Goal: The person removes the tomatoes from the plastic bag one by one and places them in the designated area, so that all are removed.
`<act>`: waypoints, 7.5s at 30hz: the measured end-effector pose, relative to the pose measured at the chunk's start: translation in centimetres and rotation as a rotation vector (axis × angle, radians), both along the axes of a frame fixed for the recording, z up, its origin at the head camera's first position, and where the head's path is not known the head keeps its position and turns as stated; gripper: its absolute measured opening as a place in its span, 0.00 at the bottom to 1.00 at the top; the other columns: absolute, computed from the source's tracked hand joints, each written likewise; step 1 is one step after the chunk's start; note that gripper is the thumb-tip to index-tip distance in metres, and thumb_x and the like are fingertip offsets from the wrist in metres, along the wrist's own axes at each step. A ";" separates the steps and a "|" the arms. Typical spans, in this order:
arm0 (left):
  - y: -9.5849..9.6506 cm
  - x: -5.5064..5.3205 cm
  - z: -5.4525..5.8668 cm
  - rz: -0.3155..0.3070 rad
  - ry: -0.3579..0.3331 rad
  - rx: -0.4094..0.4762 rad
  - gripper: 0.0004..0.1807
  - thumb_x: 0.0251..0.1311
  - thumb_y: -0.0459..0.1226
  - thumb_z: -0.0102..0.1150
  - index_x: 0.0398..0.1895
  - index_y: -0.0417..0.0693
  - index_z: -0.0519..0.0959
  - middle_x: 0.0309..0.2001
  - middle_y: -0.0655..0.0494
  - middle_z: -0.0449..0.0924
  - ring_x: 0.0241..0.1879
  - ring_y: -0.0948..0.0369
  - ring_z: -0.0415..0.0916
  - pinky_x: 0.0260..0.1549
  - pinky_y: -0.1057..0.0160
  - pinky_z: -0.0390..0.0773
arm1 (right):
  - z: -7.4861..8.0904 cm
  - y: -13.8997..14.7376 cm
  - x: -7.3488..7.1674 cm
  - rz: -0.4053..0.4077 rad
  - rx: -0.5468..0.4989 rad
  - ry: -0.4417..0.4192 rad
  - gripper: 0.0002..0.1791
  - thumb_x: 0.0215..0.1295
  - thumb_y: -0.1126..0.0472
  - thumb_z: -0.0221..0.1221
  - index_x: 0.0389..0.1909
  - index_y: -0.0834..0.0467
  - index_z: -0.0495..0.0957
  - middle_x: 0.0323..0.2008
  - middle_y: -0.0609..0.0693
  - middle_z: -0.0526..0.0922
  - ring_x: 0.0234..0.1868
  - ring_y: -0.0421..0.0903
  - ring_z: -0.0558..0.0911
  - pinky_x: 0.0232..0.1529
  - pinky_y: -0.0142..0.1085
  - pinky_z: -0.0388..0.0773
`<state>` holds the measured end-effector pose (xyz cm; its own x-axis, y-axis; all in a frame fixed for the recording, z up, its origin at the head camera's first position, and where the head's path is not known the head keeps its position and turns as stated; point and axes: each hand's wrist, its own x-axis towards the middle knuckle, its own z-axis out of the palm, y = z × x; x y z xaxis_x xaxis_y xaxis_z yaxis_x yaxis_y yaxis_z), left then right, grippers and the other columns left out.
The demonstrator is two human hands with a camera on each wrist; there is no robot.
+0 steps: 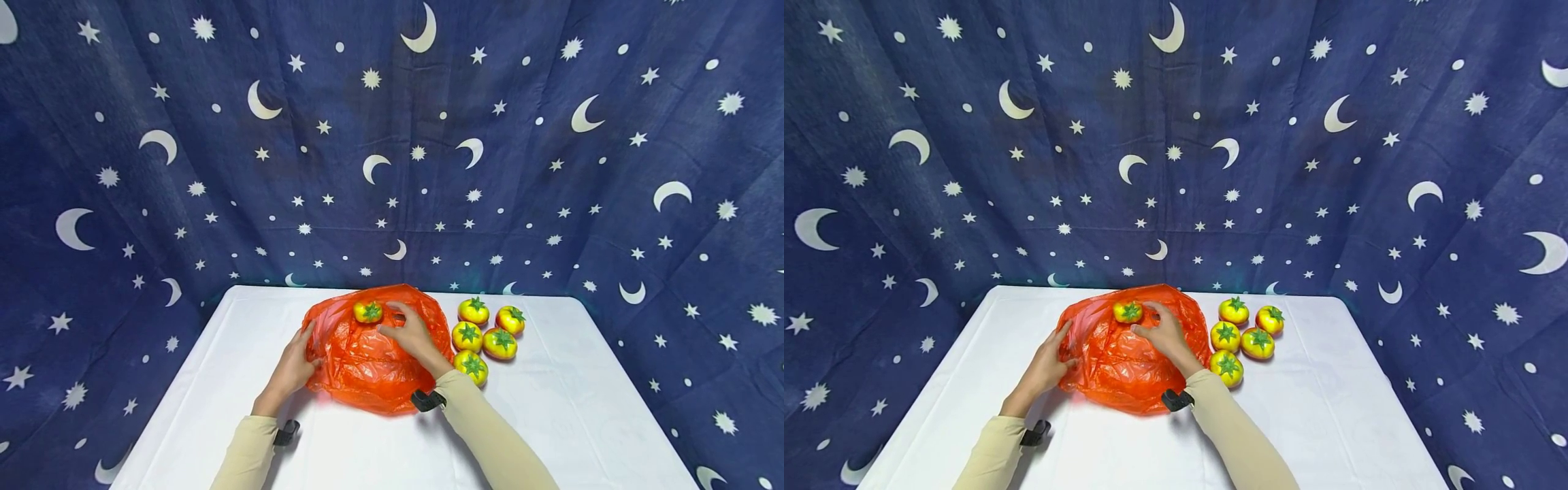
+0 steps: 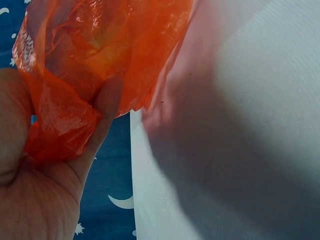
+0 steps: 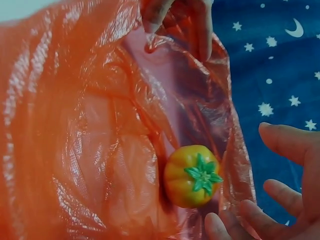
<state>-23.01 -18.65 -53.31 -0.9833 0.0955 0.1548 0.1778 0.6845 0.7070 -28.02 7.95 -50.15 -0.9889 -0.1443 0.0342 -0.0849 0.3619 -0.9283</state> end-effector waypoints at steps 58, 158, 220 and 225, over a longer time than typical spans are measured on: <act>0.4 0.0 -0.1 0.006 -0.042 0.000 0.49 0.50 0.25 0.68 0.76 0.40 0.54 0.73 0.34 0.58 0.72 0.37 0.58 0.69 0.41 0.62 | -3.7 -5.8 -5.1 -0.132 0.082 0.016 0.40 0.47 0.64 0.75 0.63 0.58 0.69 0.58 0.59 0.77 0.55 0.56 0.77 0.64 0.50 0.74; 0.3 0.0 -0.2 -0.024 -0.029 -0.013 0.49 0.51 0.25 0.67 0.76 0.39 0.53 0.72 0.32 0.57 0.71 0.36 0.58 0.69 0.40 0.61 | 3.6 -0.3 5.2 0.053 0.037 0.139 0.36 0.50 0.51 0.73 0.62 0.49 0.73 0.56 0.48 0.78 0.54 0.48 0.78 0.56 0.43 0.81; 0.4 -0.1 -0.7 -0.012 -0.031 -0.025 0.48 0.50 0.25 0.66 0.75 0.36 0.54 0.71 0.29 0.57 0.70 0.34 0.58 0.68 0.38 0.62 | 1.6 13.8 8.5 -0.230 0.161 0.077 0.38 0.50 0.49 0.74 0.64 0.51 0.72 0.59 0.56 0.78 0.55 0.54 0.78 0.58 0.49 0.78; 0.4 -0.3 -0.5 -0.019 -0.048 -0.018 0.48 0.51 0.25 0.66 0.76 0.37 0.53 0.73 0.31 0.56 0.71 0.36 0.57 0.69 0.40 0.60 | 1.5 14.7 8.7 -0.266 0.193 0.047 0.41 0.49 0.46 0.74 0.65 0.51 0.71 0.61 0.58 0.77 0.58 0.54 0.77 0.60 0.49 0.77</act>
